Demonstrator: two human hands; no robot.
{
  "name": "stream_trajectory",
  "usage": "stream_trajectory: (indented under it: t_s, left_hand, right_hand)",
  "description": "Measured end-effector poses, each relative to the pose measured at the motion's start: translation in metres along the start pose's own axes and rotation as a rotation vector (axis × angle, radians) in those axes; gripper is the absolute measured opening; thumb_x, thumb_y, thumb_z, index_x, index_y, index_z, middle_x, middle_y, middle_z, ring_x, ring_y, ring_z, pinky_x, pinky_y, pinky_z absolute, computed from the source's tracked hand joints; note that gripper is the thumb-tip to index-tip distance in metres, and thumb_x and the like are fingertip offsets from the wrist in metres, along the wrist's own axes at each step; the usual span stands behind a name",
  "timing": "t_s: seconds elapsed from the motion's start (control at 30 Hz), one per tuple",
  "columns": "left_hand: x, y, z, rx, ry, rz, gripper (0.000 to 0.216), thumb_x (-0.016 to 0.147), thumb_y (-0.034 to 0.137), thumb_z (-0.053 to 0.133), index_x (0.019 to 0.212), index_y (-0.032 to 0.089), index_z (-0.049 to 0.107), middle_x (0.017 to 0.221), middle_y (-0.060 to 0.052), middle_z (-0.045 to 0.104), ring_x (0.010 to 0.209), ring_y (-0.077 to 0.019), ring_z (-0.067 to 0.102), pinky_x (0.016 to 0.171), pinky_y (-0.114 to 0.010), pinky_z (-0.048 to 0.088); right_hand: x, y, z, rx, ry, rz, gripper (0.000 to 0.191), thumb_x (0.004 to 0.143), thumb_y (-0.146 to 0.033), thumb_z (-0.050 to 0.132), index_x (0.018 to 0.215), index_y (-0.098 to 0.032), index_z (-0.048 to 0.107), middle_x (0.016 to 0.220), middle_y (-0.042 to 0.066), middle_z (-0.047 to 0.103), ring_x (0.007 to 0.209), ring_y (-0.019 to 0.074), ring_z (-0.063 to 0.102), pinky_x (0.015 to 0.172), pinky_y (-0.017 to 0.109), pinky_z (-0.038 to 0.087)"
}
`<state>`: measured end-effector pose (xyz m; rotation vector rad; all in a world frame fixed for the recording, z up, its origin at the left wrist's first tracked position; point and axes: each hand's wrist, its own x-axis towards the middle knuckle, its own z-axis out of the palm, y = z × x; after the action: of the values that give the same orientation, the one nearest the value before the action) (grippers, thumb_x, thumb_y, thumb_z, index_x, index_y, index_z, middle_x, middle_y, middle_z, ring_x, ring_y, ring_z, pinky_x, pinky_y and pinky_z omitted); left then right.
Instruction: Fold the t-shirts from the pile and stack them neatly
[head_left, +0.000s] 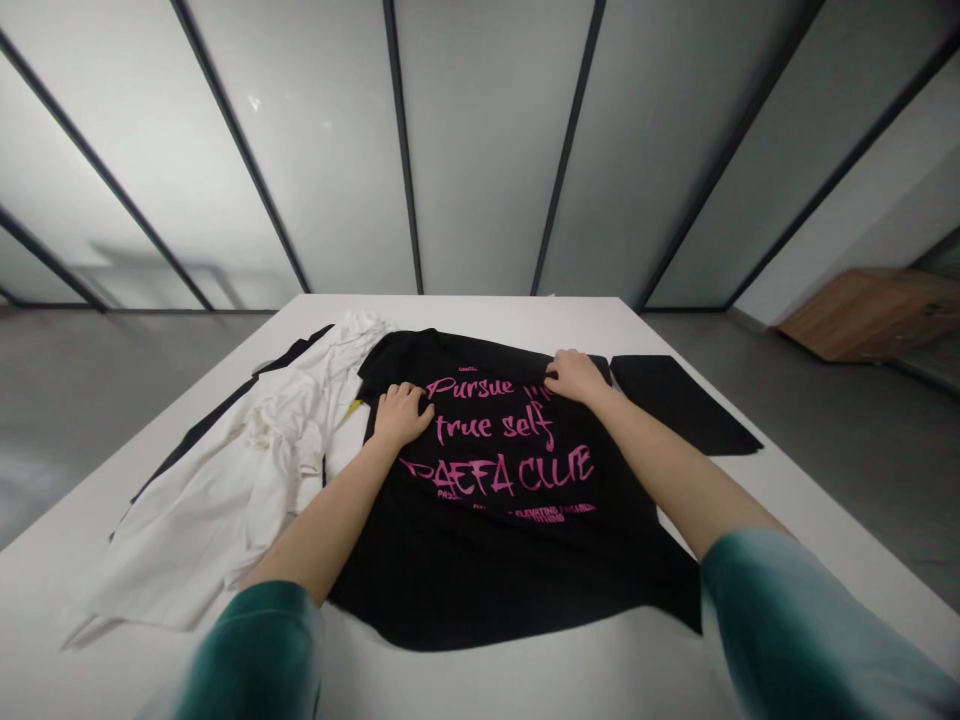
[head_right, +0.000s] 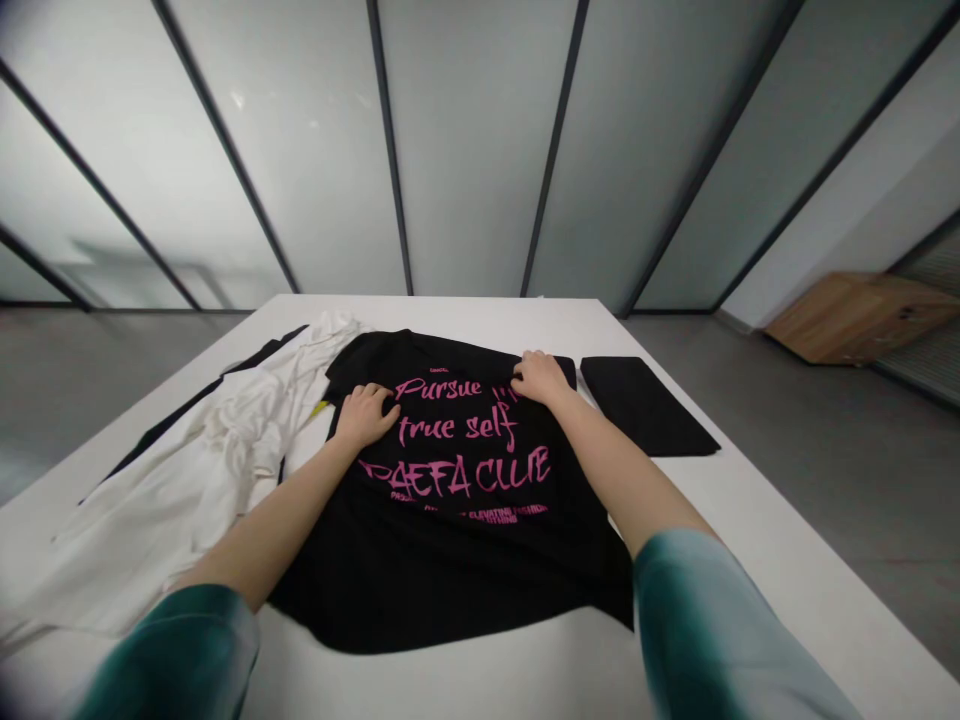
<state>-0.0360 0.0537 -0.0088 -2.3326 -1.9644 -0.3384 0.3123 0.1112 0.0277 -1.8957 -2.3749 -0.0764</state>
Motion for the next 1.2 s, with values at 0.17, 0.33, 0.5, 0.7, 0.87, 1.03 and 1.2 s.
stream_trajectory:
  t_s: [0.17,0.33,0.5,0.7,0.87,1.03,1.2]
  left_hand:
    - [0.0,-0.004,0.0,-0.032,0.005,0.01,0.04,0.091,0.046,0.046,0.117,0.022,0.065,0.12,-0.011,0.061,0.112,-0.0314,0.052,0.091,-0.045,0.043]
    - [0.001,-0.002,0.0,-0.048,-0.001,0.01,0.039,0.091,0.044,0.046,0.118,0.022,0.064,0.122,-0.011,0.06,0.114,-0.032,0.05,0.093,-0.045,0.041]
    - [0.0,0.001,0.0,-0.031,-0.009,0.012,0.041,0.092,0.043,0.044,0.121,0.021,0.064,0.124,-0.013,0.06,0.117,-0.0331,0.048,0.097,-0.047,0.038]
    - [0.001,0.001,0.002,0.01,-0.033,0.058,0.055,0.094,0.052,0.039,0.134,0.018,0.056,0.144,-0.015,0.051,0.134,-0.0336,0.041,0.103,-0.049,0.036]
    - [0.001,-0.002,0.001,-0.008,-0.063,0.057,0.062,0.093,0.055,0.04,0.138,0.014,0.052,0.147,-0.018,0.049,0.136,-0.0318,0.042,0.108,-0.047,0.035]
    - [-0.007,-0.006,0.0,0.016,0.059,-0.048,0.062,0.091,0.049,0.045,0.14,0.01,0.05,0.148,-0.019,0.047,0.139,-0.0319,0.039,0.109,-0.041,0.035]
    - [-0.015,-0.01,0.001,0.052,-0.112,-0.017,0.072,0.093,0.061,0.037,0.149,0.016,0.041,0.157,-0.017,0.036,0.146,-0.0356,0.028,0.113,-0.047,0.029]
  right_hand:
    - [0.071,0.035,-0.025,0.562,0.304,0.552,0.063,0.099,-0.045,0.023,0.133,-0.006,0.058,0.114,0.02,0.068,0.104,0.029,0.065,0.083,0.037,0.053]
    - [0.069,0.051,-0.033,0.601,0.52,0.464,0.071,0.095,-0.049,0.036,0.153,-0.008,0.03,0.15,0.02,0.044,0.139,0.0295,0.042,0.107,0.043,0.041]
    - [-0.019,0.029,0.007,0.253,0.269,0.164,0.054,0.092,-0.037,0.044,0.139,-0.013,0.054,0.139,0.016,0.057,0.13,0.0302,0.051,0.112,0.044,0.035]
    - [-0.106,0.006,0.05,0.003,0.023,0.169,0.056,0.098,-0.041,0.037,0.144,-0.011,0.048,0.152,0.018,0.043,0.139,0.0318,0.041,0.113,0.044,0.034]
    - [-0.124,-0.006,0.043,-0.003,0.034,0.23,0.057,0.099,-0.043,0.034,0.145,-0.011,0.046,0.152,0.019,0.043,0.139,0.0305,0.041,0.111,0.043,0.035]
    - [-0.129,-0.012,0.035,-0.044,0.086,0.358,0.061,0.097,-0.05,0.037,0.141,-0.01,0.05,0.143,0.022,0.05,0.126,0.0357,0.05,0.101,0.048,0.041]
    - [-0.134,-0.019,0.025,-0.094,0.08,0.302,0.041,0.098,-0.039,0.036,0.117,-0.018,0.066,0.122,0.018,0.063,0.11,0.0321,0.059,0.089,0.042,0.045]
